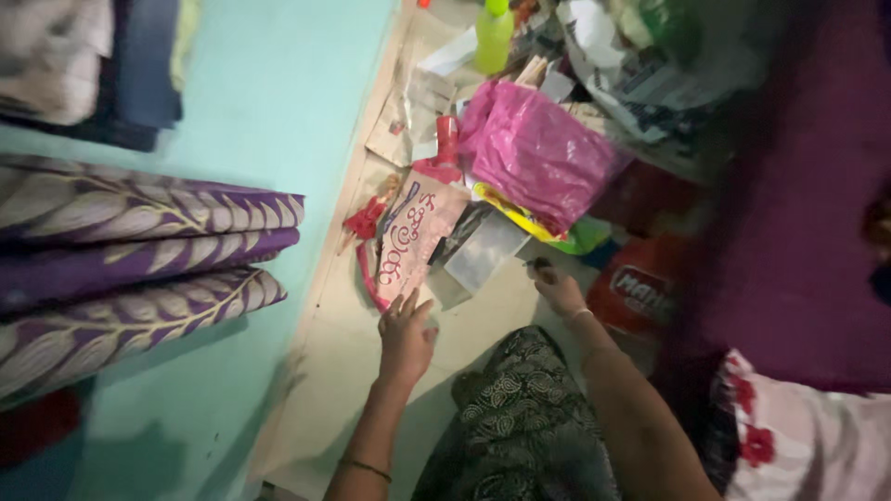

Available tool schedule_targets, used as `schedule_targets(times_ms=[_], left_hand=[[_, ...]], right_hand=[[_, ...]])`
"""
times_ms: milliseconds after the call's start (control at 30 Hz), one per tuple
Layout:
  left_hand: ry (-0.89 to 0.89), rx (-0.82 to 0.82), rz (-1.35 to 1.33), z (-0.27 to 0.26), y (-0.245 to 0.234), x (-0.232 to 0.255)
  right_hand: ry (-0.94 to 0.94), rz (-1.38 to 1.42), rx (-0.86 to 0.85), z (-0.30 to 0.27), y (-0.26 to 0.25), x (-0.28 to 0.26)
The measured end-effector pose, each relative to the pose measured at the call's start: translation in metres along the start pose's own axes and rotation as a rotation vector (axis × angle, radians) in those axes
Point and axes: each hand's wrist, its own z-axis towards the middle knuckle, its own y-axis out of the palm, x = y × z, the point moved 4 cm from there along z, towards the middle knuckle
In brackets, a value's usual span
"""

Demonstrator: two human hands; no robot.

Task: The person folds a light green checkered cloth and places it on a bed. They then smooth out a purple patterned bedsheet and arrange pillows. The person picks up a red backpack and places it on a shelf, followed by a plastic container. Finally, they sort through a pile of papers and books on the floor.

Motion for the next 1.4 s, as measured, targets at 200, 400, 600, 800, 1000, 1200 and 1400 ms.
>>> schedule_targets(times_ms=[200,400,600,800,1000,1200,1400], left_hand=[[0.043,-0.103,-0.015,0.031,0.098,-0.055],[0.059,-0.201,-0.008,0.087,0.236,-0.067],[0.094,-0.187,0.223,0.141,0.347,-0.072],[0.134,-0.136,0.267,0.159,0.371,-0.089],[-0.071,-0.050,-0.263,0.153,0.321,-0.129],[-0.240,-0.025,-0.688,0.101,0.292,-0.107],[-0.496,-0.134,-1.076,0.015,0.184,-0.057]], right_hand=[[0.068,0.211,-0.008,0.046,0.091,0.083],[0.086,-0.051,0.141,0.087,0.105,0.174],[0.034,-0.694,0.114,0.146,0.077,0.195],[0.138,-0.436,0.099,0.164,0.097,0.223],[-0.123,0.485,0.185,0.104,0.097,0.152],[-0.338,0.391,-0.170,0.015,0.056,-0.023],[-0.227,0.298,0.221,-0.087,-0.033,-0.097]])
